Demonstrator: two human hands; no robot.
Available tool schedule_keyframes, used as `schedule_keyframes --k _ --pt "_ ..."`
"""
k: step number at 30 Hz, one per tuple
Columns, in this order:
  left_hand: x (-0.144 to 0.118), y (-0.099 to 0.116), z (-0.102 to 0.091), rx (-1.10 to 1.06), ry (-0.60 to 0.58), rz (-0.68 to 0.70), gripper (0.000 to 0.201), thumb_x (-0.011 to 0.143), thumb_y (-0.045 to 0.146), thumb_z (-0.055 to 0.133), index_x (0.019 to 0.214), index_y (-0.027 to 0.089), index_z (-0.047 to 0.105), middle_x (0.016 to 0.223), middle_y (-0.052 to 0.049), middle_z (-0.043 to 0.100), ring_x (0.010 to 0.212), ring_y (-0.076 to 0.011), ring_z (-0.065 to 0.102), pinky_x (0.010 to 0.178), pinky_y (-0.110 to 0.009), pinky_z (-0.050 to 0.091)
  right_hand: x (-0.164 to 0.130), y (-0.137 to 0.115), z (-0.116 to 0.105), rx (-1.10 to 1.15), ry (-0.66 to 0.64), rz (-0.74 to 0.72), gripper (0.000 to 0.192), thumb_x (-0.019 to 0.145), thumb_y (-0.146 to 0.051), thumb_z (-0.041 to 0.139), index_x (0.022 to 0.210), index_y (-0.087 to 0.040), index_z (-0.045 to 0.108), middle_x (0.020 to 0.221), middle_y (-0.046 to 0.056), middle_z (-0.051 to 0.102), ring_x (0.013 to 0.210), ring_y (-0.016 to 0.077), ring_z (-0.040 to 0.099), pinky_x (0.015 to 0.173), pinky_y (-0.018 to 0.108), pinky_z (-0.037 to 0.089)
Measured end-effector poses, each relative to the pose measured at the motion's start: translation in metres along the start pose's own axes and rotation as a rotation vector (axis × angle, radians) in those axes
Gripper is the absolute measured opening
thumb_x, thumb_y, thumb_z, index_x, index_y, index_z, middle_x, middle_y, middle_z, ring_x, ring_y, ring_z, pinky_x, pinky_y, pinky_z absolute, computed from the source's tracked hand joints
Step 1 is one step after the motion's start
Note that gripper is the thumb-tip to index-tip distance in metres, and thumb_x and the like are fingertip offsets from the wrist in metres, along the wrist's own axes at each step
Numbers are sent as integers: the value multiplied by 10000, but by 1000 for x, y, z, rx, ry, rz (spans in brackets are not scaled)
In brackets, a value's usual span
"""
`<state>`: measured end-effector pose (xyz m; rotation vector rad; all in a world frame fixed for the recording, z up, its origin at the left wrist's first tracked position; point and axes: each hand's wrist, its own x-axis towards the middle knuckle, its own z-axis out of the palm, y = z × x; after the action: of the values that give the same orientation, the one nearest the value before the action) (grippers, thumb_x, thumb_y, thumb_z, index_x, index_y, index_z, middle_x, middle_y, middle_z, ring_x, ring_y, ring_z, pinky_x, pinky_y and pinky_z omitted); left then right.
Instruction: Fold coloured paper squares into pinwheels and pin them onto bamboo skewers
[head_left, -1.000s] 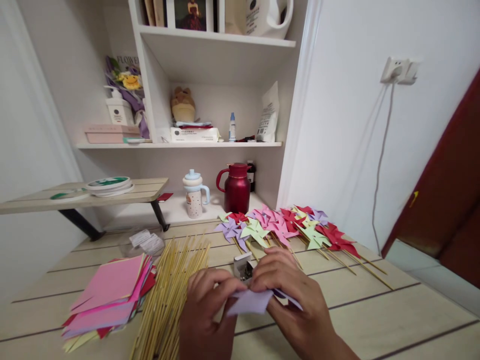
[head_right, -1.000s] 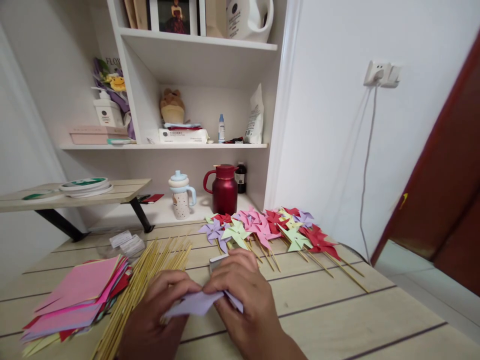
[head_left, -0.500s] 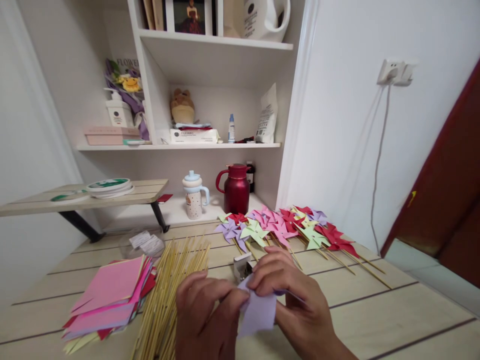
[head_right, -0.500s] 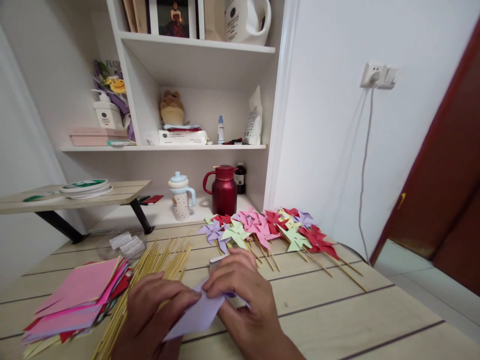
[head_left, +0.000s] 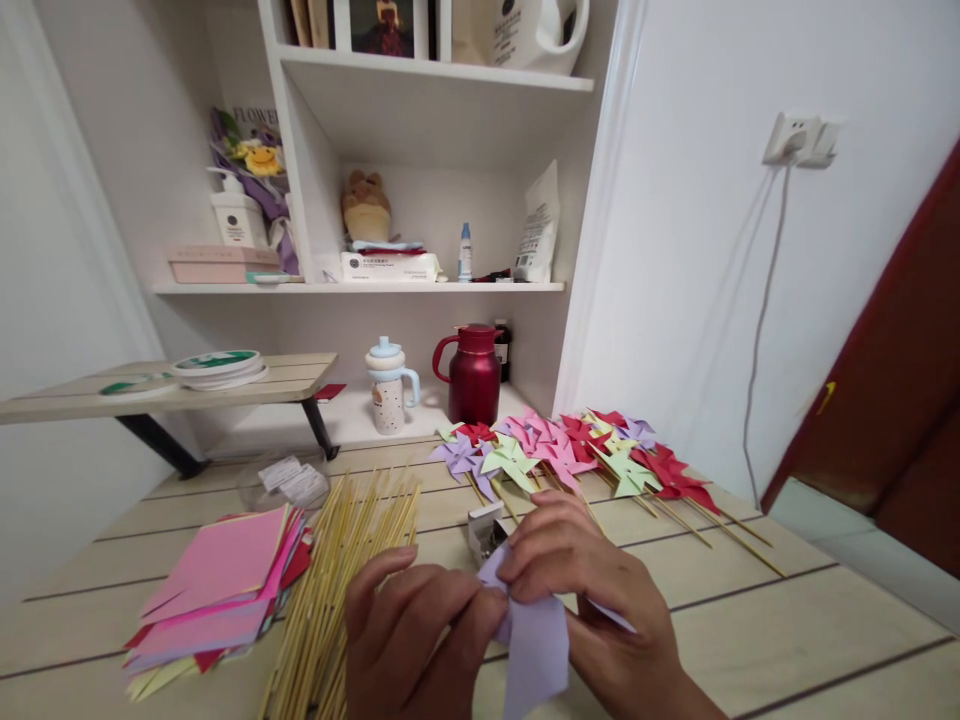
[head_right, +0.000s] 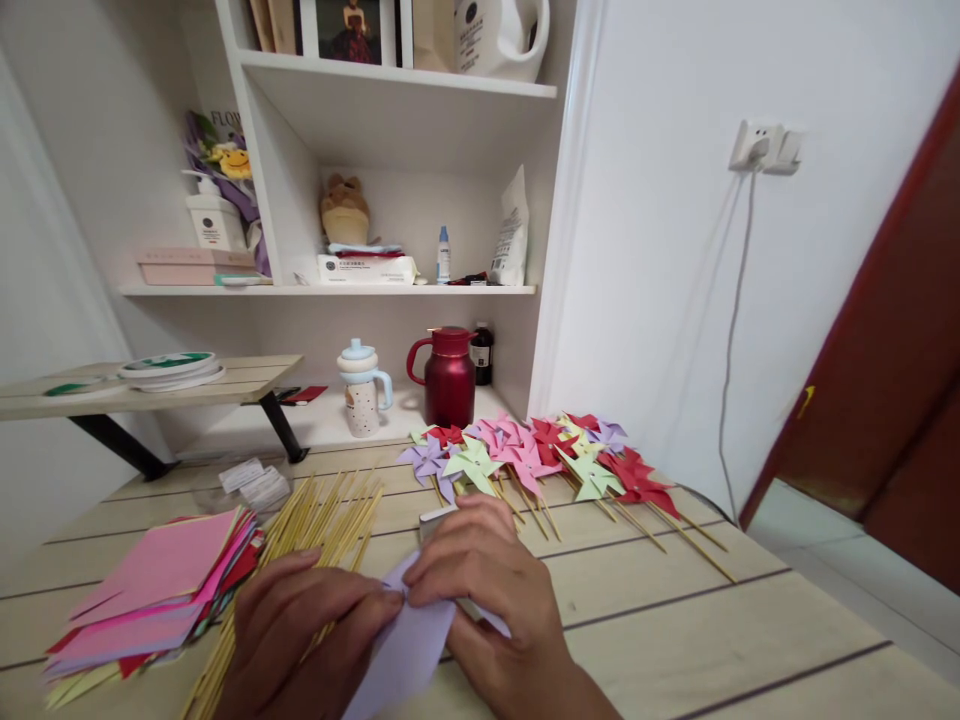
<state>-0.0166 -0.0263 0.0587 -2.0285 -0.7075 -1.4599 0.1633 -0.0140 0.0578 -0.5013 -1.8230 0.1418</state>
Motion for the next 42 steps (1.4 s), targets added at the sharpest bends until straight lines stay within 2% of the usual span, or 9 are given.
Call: schedule_keyframes --k 10,14,19,22,27,32,35,39,42 --pt "-10 -8 1 -14 -82 31 198 823 90 581 926 230 676 789 32 732 717 -126 660 884 -330 419 2 -1 0 -78 -31 -12 168 868 -97 560 848 -240 645 760 2 719 729 186 654 920 456 436" --pt "-17 -7 12 -63 -36 -154 198 881 150 529 851 260 691 774 28 717 731 -143 654 860 -338 454 0 3 4 -88 -30 74 149 854 -104 577 814 -231 643 746 4 691 738 187 630 847 414 450" --pt "-24 -8 31 -262 -152 -575 70 796 222 656 757 229 714 735 4 727 681 -167 698 617 -273 562 -2 8 13 -40 -63 567 77 770 -172 715 785 -208 648 727 -11 656 689 172 589 628 280 451" --pt "-27 -8 37 -373 -133 -743 47 749 209 680 733 206 724 736 -13 744 690 -183 719 635 -278 592 -1 9 16 26 -37 689 195 721 -168 752 875 -209 638 776 -22 665 670 157 584 612 255 450" --pt "-24 -4 36 -401 -61 -790 42 721 228 698 713 208 734 727 -21 746 677 -191 719 650 -292 600 -2 10 18 64 2 709 221 729 -176 742 902 -216 610 799 -19 648 687 163 583 636 269 453" --pt "-19 0 33 -429 -16 -866 46 697 257 719 680 216 732 710 -18 749 658 -194 718 622 -290 601 -4 11 17 103 66 698 501 728 -219 767 1161 -253 518 843 -25 638 772 188 608 708 303 478" --pt "-19 2 34 -459 -19 -946 44 687 259 724 695 218 739 727 -19 762 668 -200 723 629 -297 602 -4 11 15 75 75 702 561 709 -237 788 1201 -259 518 900 -8 650 809 200 609 740 323 483" --pt "-20 5 33 -434 -39 -884 35 729 235 704 733 222 736 754 -8 755 701 -180 715 646 -275 586 -3 9 14 42 71 667 372 708 -226 795 1034 -232 616 868 -2 657 786 196 609 703 315 477" --pt "-21 3 25 -301 -51 -678 44 785 237 680 766 249 717 760 19 719 712 -152 688 648 -256 549 -4 8 13 56 74 481 123 769 -215 754 829 -215 646 778 2 655 757 192 610 693 325 470"
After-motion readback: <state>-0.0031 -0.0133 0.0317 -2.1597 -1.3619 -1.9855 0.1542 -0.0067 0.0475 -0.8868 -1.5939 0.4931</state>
